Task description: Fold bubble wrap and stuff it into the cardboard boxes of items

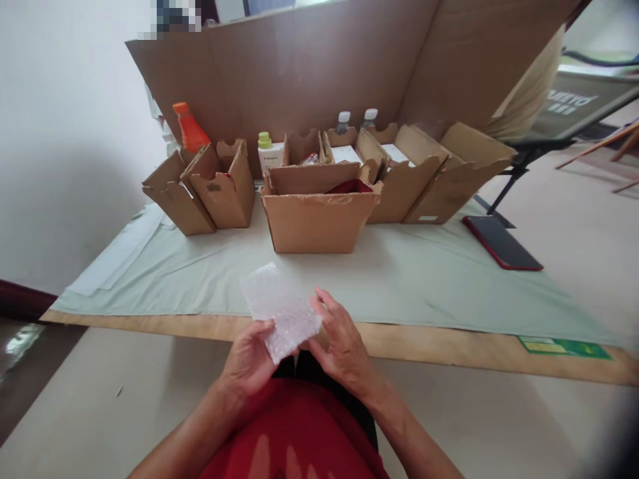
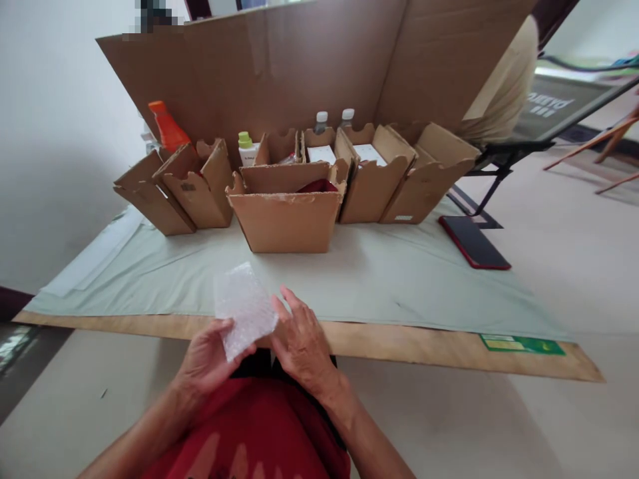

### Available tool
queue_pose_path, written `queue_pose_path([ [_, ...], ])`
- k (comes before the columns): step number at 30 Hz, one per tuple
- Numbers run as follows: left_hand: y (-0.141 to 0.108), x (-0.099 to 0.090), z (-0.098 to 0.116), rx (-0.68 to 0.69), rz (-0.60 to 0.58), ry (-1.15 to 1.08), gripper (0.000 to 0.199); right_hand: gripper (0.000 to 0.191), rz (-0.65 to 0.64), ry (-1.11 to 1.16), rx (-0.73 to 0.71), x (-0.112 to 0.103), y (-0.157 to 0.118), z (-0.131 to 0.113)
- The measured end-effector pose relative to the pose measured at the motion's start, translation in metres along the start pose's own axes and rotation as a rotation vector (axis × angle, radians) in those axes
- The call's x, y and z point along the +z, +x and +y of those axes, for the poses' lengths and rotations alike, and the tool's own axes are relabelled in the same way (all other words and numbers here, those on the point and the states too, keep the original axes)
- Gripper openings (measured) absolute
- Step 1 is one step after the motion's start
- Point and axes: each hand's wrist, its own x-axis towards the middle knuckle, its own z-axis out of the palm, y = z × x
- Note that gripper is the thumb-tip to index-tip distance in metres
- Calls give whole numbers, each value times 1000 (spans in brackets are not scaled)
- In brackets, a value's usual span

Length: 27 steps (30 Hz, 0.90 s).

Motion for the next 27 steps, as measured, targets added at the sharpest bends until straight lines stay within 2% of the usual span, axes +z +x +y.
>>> queue_pose_path([
  [2,-10,-2,-12,-63,-25,-38,23,76,17,37,-17,-1,2,-5],
  [5,-20,-11,-18,-148,-54,-61,28,68,11,141,-31,-3,4,-12],
  [10,-26,-34,-12,-144,-47,-71,34,34,-95,316,-55,-1,10,-27],
  [13,-22,-43,-4,-127,-54,-61,39,34,-116,413,-63,-3,12,-38],
  [16,-16,-44,6,-92,-48,-5,41,39,-124,492,-70,-12,9,-49],
  [21,-5,-32,25,48,-15,206,53,44,-103,459,-43,-33,-7,-63],
  [24,9,-11,37,101,-83,363,58,44,-39,400,5,-39,-15,-65],
  [27,36,16,42,182,-160,581,62,39,36,305,59,-36,-18,-55],
])
